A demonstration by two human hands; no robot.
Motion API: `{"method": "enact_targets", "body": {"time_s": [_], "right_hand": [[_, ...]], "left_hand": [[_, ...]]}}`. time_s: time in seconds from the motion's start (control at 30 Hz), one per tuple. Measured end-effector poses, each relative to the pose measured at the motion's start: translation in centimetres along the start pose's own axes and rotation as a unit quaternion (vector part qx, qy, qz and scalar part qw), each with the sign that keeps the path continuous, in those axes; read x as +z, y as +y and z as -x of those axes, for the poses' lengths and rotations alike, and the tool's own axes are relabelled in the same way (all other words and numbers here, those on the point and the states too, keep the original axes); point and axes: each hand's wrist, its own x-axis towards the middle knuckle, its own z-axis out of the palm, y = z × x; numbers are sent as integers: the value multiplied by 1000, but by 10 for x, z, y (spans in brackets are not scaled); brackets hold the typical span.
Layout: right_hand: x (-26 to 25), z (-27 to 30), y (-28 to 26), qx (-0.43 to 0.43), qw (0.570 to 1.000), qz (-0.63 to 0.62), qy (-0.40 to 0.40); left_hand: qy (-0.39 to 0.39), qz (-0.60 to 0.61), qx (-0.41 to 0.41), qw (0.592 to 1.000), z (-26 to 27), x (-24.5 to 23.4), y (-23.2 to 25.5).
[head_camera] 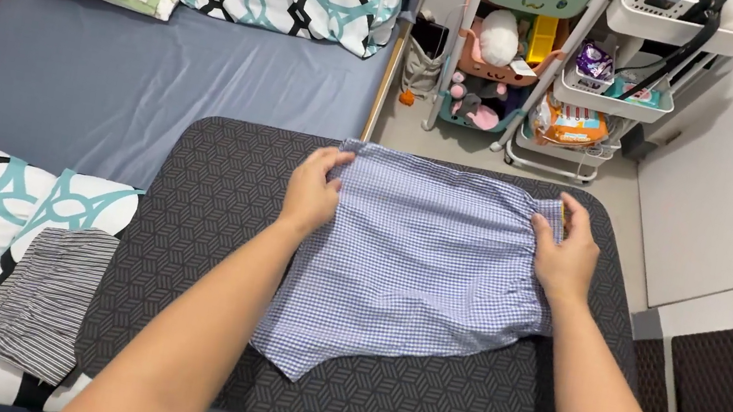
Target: Fold a pair of shorts and place them on a pile.
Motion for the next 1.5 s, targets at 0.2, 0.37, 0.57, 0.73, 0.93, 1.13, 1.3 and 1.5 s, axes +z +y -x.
{"method": "enact_targets", "body": {"time_s": [0.2, 0.37, 0.57, 0.73, 0.93, 1.13, 1.3, 1.5], "right_hand": [[8, -7, -7, 52, 962, 201, -179], [-12, 43, -64, 63, 933, 291, -200], [-12, 22, -29, 63, 950, 243, -185], [2, -14, -13, 191, 950, 191, -157], [27, -28, 12, 204, 971, -68, -103], [30, -7, -43, 33, 995, 89, 38], [113, 51, -121, -134, 982, -76, -108], [83, 37, -73, -198, 927, 259, -187]], "left_hand": [[-41, -67, -28, 997, -11, -11, -19], [-29, -90, -19, 995, -2, -10, -29], [-87, -107, -152, 979, 17, -25, 21], [-123, -107, -164, 973, 25, -17, -14], [-110, -9, -72, 991, 12, -21, -11], [-118, -183, -18, 976, 23, -33, 44], [-21, -266, 184, 946, 59, 32, 21], [-121, -240, 94, 959, 97, -33, 43]]}}
